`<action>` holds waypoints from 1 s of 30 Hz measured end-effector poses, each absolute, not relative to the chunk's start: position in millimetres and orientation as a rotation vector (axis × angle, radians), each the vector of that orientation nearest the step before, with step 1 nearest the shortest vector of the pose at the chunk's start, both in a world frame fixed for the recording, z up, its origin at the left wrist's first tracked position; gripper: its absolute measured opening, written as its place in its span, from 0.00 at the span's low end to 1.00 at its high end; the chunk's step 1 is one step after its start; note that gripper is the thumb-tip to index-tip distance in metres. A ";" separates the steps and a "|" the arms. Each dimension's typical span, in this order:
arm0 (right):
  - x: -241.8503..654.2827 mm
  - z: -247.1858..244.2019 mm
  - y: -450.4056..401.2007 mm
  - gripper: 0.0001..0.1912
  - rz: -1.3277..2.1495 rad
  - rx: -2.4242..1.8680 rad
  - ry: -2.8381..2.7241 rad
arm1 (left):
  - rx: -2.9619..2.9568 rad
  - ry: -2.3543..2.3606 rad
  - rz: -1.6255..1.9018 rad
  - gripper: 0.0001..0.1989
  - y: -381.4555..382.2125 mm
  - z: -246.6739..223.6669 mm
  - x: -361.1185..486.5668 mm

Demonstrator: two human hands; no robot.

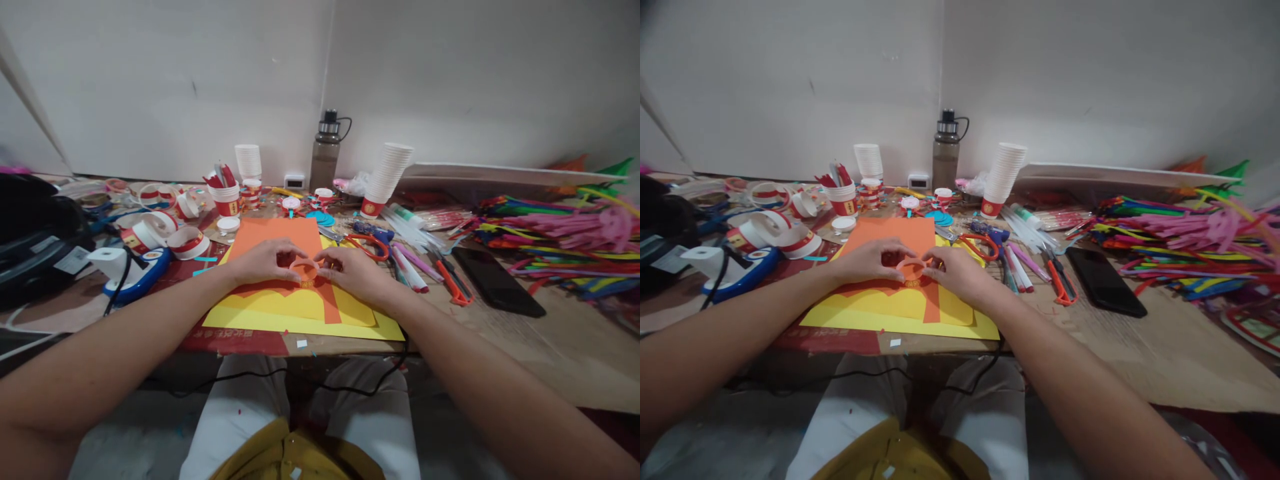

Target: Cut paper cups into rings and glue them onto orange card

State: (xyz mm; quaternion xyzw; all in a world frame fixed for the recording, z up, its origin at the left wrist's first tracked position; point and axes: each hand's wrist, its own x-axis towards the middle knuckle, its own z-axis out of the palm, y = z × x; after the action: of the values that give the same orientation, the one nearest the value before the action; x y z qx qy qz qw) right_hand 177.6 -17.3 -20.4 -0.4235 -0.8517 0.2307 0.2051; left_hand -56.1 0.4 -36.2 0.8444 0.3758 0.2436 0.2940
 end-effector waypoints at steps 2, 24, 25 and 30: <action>177.3 -20.5 -17.6 0.12 0.642 -1.182 -2.368 | 2.245 1.016 0.645 0.25 0.0 -36.1 -55.8; 205.6 -2.7 -10.1 0.12 0.362 -1.239 -1.925 | 2.303 1.104 0.565 0.25 -3.0 -31.3 -54.9; 211.7 0.7 -8.0 0.12 0.284 -1.289 -1.862 | 2.301 1.106 0.558 0.25 -3.1 -31.1 -54.8; 246.3 9.2 0.1 0.11 0.032 -1.550 -1.733 | 2.290 1.084 0.562 0.26 -1.8 -32.0 -55.3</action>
State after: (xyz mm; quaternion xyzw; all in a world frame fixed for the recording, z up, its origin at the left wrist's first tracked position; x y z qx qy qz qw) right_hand 246.3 0.1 9.2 -0.6118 -0.6840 0.0125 0.3970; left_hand -55.3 -1.8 -32.0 0.8497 0.4021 0.2086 0.2699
